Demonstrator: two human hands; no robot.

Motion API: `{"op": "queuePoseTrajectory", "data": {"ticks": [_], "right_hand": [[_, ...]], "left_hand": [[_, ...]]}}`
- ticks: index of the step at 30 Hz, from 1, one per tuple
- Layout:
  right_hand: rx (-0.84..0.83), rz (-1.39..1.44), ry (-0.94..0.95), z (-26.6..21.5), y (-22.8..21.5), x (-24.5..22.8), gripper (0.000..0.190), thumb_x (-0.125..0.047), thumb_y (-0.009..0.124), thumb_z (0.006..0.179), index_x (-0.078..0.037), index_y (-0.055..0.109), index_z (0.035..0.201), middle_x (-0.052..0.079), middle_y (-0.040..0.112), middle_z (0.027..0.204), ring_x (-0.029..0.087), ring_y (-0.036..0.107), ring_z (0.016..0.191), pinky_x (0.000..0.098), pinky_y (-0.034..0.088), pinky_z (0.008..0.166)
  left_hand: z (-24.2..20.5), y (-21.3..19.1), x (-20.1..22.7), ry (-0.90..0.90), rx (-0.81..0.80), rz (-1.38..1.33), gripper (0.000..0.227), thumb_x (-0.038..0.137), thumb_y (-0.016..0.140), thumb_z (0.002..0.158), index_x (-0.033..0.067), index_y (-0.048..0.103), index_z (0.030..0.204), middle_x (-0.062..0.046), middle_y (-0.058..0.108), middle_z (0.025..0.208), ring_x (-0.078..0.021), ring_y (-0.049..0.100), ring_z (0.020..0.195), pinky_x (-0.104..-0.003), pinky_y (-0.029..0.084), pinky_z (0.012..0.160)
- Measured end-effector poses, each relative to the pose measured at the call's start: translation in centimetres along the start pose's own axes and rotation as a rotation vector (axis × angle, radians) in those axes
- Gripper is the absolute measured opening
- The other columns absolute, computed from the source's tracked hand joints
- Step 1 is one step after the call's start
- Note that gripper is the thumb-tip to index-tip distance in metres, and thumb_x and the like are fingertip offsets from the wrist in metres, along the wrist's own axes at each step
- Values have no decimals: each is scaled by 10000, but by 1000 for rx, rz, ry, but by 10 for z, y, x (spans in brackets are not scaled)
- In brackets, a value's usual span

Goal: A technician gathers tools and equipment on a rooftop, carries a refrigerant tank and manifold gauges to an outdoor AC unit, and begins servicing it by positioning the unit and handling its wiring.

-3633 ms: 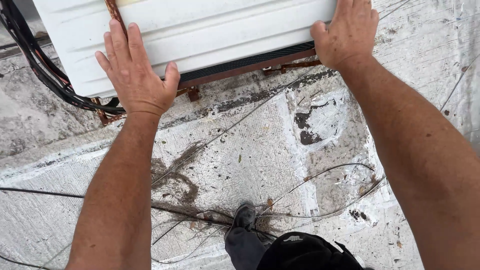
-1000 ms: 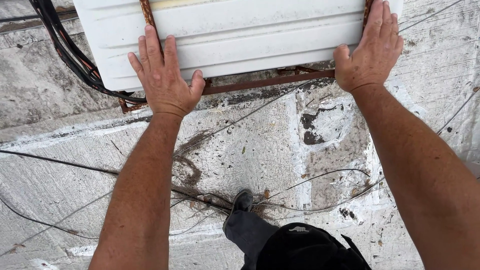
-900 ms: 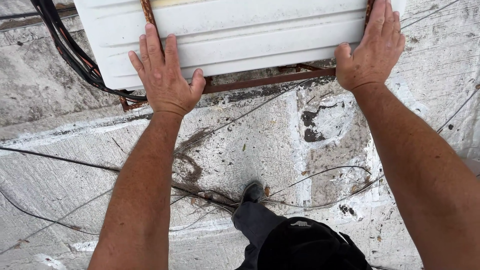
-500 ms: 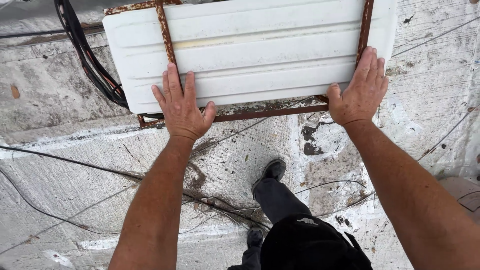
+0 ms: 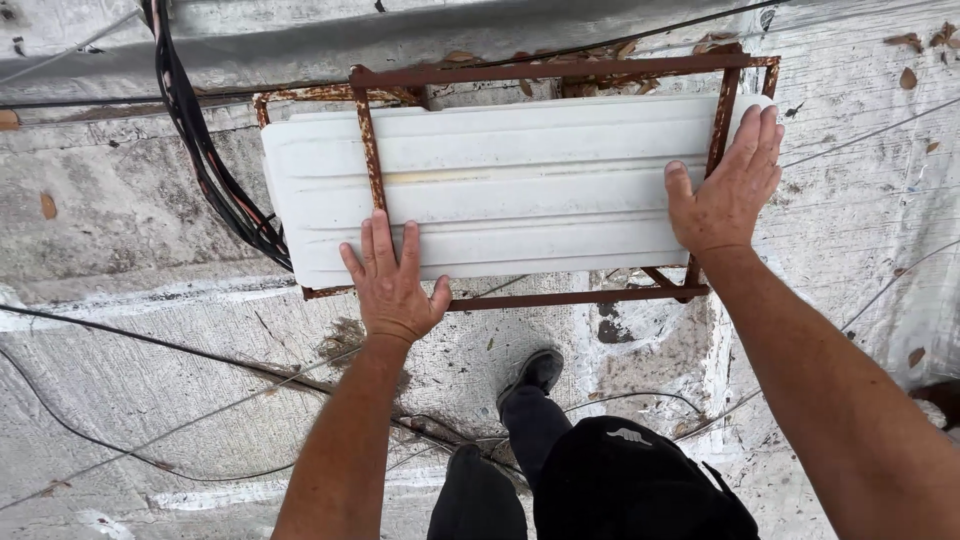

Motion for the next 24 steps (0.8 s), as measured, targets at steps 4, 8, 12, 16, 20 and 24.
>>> {"op": "queuePoseTrajectory", "data": {"ticks": [4, 8, 12, 16, 20, 24], "right_hand": [[77, 25, -18, 52, 0, -10, 970, -393, 704, 1080, -43, 0, 1648, 180, 22, 1738, 407, 47, 1616, 718, 130, 1261], [58, 60, -22, 73, -9, -30, 875, -275, 727, 1089, -27, 65, 1606, 283, 149, 1691, 448, 113, 1562, 660, 161, 1241], [-5, -43, 62, 76, -5, -43, 924, -405, 682, 1072, -3, 22, 1578, 236, 171, 1711, 467, 286, 1581, 639, 111, 1242], [62, -32, -5, 82, 3, -26, 959, -638, 499, 1019, -3, 31, 1565, 261, 245, 1691, 508, 386, 1522, 657, 131, 1217], [72, -65, -6, 84, 3, -25, 1014, -741, 332, 990, 46, 48, 1564, 289, 230, 1689, 521, 411, 1519, 639, 116, 1231], [70, -51, -21, 86, 8, -25, 1016, -742, 376, 985, 57, 81, 1538, 323, 307, 1632, 549, 479, 1428, 649, 127, 1215]], "left_hand": [[-3, -8, 3, 35, 70, -56, 934, 601, 547, 853, 112, 320, 1615, -263, 160, 1687, -461, 177, 1570, -751, 115, 1216], [-4, -5, 2, 30, 26, -21, 958, 644, 501, 873, 125, 247, 1638, -256, 121, 1696, -449, 141, 1582, -736, 102, 1229], [-9, -5, 1, 30, -2, 1, 993, 654, 492, 866, 115, 194, 1645, -258, 89, 1697, -444, 109, 1586, -739, 89, 1231], [-5, -7, 6, 36, -4, -1, 989, 645, 479, 866, 107, 183, 1642, -255, 93, 1697, -440, 102, 1586, -723, 89, 1236], [-3, -11, 8, 25, -29, -35, 955, 627, 488, 873, 111, 231, 1633, -249, 92, 1698, -434, 87, 1588, -722, 74, 1238], [22, -45, 8, -26, 62, -133, 822, 557, 588, 869, 69, 413, 1506, -236, 314, 1590, -443, 286, 1506, -723, 132, 1232]]}}
Point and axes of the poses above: each hand's wrist, its own z-axis towards the middle knuckle, its own y-axis out of the palm, x = y × z, the point moved 5 cm from there along z, towards the middle knuckle
